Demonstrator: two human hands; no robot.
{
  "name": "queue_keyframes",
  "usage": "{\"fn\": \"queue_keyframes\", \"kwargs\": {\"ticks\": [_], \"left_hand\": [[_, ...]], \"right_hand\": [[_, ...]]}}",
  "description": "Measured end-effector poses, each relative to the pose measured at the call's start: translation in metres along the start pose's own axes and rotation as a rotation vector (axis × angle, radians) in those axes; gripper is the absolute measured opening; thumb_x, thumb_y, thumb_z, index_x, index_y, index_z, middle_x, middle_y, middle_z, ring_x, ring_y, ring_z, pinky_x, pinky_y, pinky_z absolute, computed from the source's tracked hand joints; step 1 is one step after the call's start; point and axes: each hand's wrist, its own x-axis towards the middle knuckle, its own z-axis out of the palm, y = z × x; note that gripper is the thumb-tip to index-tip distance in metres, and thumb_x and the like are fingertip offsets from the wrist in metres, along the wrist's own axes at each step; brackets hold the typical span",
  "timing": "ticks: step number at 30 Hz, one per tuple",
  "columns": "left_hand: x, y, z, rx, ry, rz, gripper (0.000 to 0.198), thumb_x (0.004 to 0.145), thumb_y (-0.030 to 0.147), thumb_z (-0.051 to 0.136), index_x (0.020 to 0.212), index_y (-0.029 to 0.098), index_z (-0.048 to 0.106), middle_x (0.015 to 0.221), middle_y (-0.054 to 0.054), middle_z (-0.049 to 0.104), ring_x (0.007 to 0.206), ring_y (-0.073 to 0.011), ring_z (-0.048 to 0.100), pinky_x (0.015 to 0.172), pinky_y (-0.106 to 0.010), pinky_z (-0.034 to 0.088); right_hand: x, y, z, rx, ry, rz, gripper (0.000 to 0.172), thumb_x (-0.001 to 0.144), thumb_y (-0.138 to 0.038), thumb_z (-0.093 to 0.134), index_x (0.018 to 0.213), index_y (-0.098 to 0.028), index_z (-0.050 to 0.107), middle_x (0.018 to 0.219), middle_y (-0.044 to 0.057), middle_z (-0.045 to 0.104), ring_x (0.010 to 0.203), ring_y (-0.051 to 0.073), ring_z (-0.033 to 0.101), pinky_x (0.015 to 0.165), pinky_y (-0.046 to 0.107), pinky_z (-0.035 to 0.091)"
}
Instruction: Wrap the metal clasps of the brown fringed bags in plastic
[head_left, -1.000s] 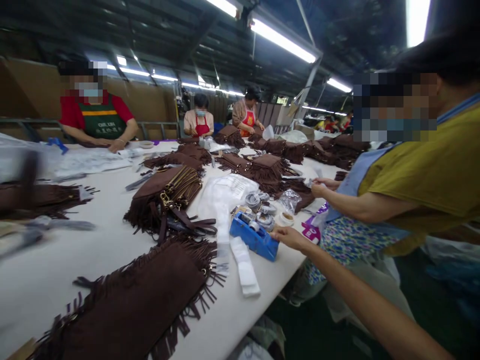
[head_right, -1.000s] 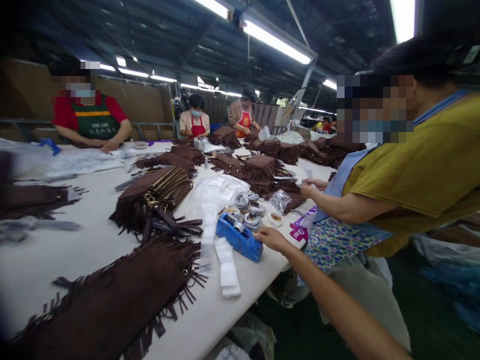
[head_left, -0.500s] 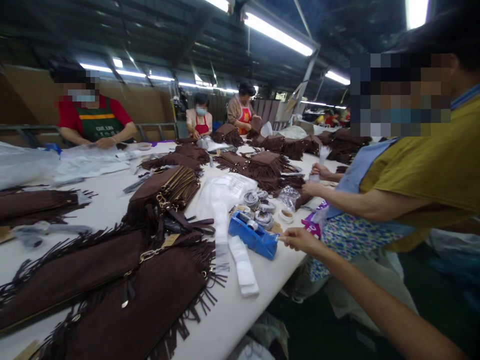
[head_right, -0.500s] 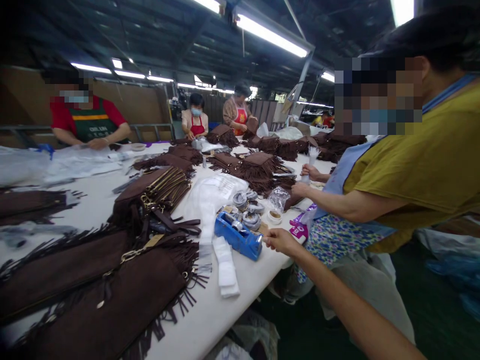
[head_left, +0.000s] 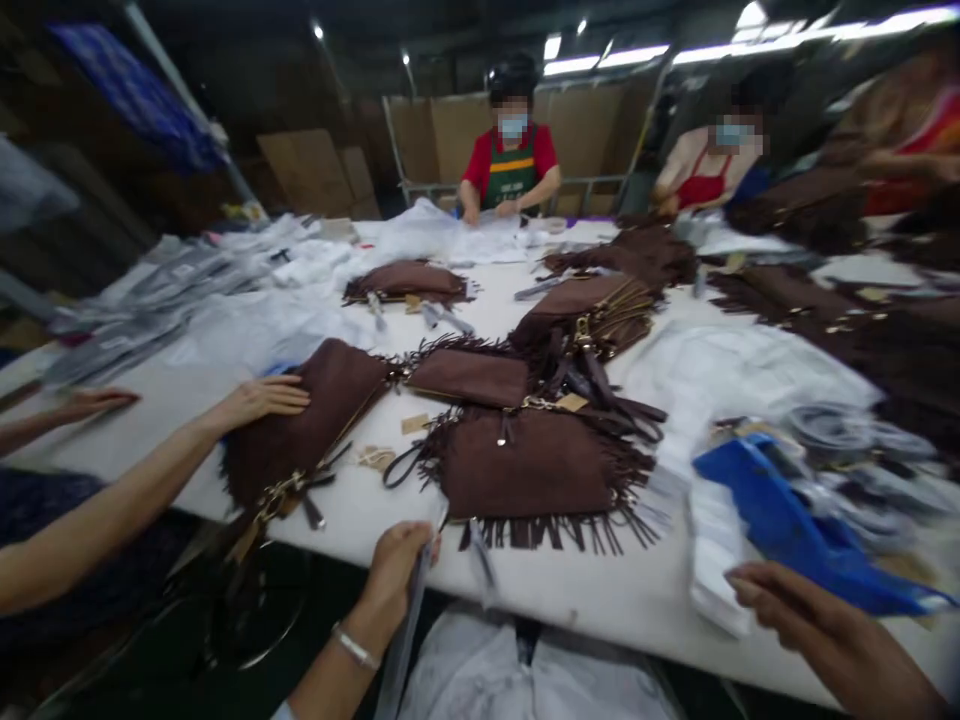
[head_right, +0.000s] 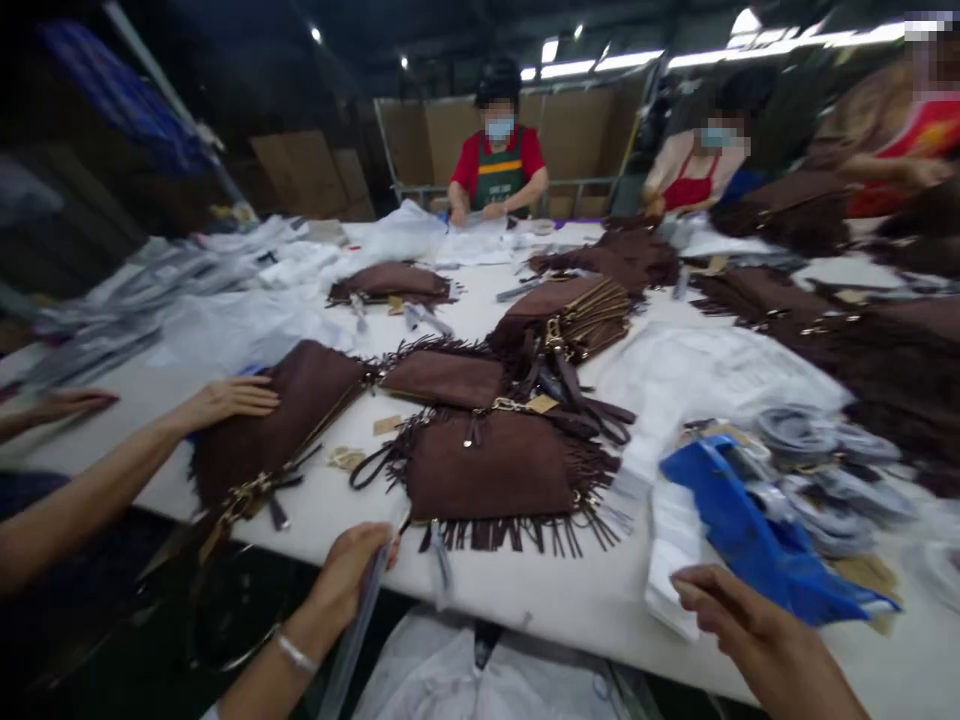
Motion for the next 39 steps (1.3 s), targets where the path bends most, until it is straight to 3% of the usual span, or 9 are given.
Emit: {"fn": "queue_keyframes", "kwargs": {"ticks": [3, 6, 10, 13, 16, 21, 26, 31, 39], "left_hand": [[-0.003, 0.002, 0.001, -0.04, 0.03, -0.046, 0.017, 0.06, 0.024, 0.071, 0.066, 0.012, 0.06, 0.057, -0.002, 0.064, 0.049, -0.0105, 0.054, 0.051, -0.022, 0.041], [-0.004, 0.004, -0.002, -0.065, 0.024, -0.06, 0.016, 0.06, 0.021, 0.069, 0.07, 0.012, 0.059, 0.058, -0.002, 0.064, 0.049, -0.0098, 0.053, 0.051, -0.021, 0.04], [-0.002, 0.007, -0.008, -0.101, -0.022, -0.075, 0.019, 0.059, 0.02, 0.07, 0.072, 0.013, 0.059, 0.059, -0.002, 0.064, 0.046, -0.0092, 0.052, 0.048, -0.022, 0.038], [0.001, 0.009, -0.012, -0.137, -0.051, -0.1, 0.022, 0.058, 0.02, 0.073, 0.073, 0.013, 0.059, 0.058, -0.002, 0.063, 0.047, -0.01, 0.053, 0.049, -0.022, 0.038], [0.002, 0.008, -0.014, -0.157, -0.034, -0.103, 0.02, 0.06, 0.02, 0.071, 0.074, 0.013, 0.059, 0.057, -0.001, 0.062, 0.048, -0.0104, 0.053, 0.05, -0.022, 0.038], [0.001, 0.0, -0.012, -0.073, 0.043, -0.067, 0.017, 0.064, 0.02, 0.066, 0.078, 0.013, 0.062, 0.056, -0.002, 0.064, 0.048, -0.0115, 0.054, 0.05, -0.022, 0.038], [0.002, -0.004, -0.013, -0.053, 0.041, -0.082, 0.021, 0.063, 0.021, 0.066, 0.082, 0.012, 0.065, 0.064, -0.005, 0.068, 0.055, -0.0143, 0.06, 0.055, -0.024, 0.042], [0.001, -0.001, -0.015, -0.051, -0.011, -0.124, 0.029, 0.061, 0.019, 0.07, 0.088, 0.01, 0.066, 0.069, -0.007, 0.07, 0.063, -0.0183, 0.065, 0.06, -0.026, 0.046], [0.004, -0.004, -0.014, -0.164, -0.016, -0.12, 0.039, 0.057, 0.032, 0.083, 0.083, 0.01, 0.065, 0.066, -0.007, 0.071, 0.056, -0.0161, 0.063, 0.058, -0.025, 0.046]], "right_hand": [[0.011, -0.097, 0.073, 0.207, -0.411, -0.086, 0.027, 0.078, -0.047, 0.06, 0.092, -0.026, 0.068, 0.079, 0.005, 0.066, 0.069, 0.02, 0.06, 0.058, 0.029, 0.049], [0.025, -0.168, 0.156, 0.415, -0.681, -0.186, 0.019, 0.079, -0.036, 0.058, 0.086, -0.02, 0.066, 0.077, 0.003, 0.064, 0.064, 0.014, 0.056, 0.054, 0.023, 0.044], [0.044, -0.206, 0.241, 0.504, -0.864, -0.196, 0.017, 0.073, -0.024, 0.059, 0.086, -0.016, 0.065, 0.071, 0.0, 0.063, 0.055, 0.009, 0.051, 0.048, 0.018, 0.038], [0.053, -0.21, 0.273, 0.442, -0.872, -0.216, 0.018, 0.072, -0.021, 0.056, 0.085, -0.016, 0.066, 0.069, -0.001, 0.064, 0.051, 0.008, 0.05, 0.046, 0.018, 0.037], [0.056, -0.209, 0.284, 0.343, -0.849, -0.249, 0.024, 0.072, -0.016, 0.051, 0.089, -0.018, 0.069, 0.067, -0.001, 0.065, 0.05, 0.009, 0.052, 0.046, 0.018, 0.037], [0.054, -0.215, 0.282, 0.086, -0.767, -0.351, 0.036, 0.07, -0.008, 0.045, 0.091, -0.021, 0.071, 0.066, -0.002, 0.068, 0.057, 0.011, 0.059, 0.053, 0.018, 0.039], [0.047, -0.232, 0.274, -0.203, -0.652, -0.447, 0.027, 0.075, -0.013, 0.049, 0.085, -0.024, 0.072, 0.066, 0.0, 0.07, 0.062, 0.013, 0.062, 0.057, 0.02, 0.038], [0.043, -0.24, 0.273, -0.457, -0.568, -0.563, 0.02, 0.08, -0.021, 0.053, 0.09, -0.026, 0.07, 0.079, 0.003, 0.073, 0.075, 0.018, 0.067, 0.06, 0.022, 0.037], [0.046, -0.251, 0.273, -0.621, -0.61, -0.655, 0.023, 0.078, -0.019, 0.054, 0.096, -0.025, 0.068, 0.085, 0.007, 0.074, 0.079, 0.021, 0.068, 0.064, 0.025, 0.039]]}}
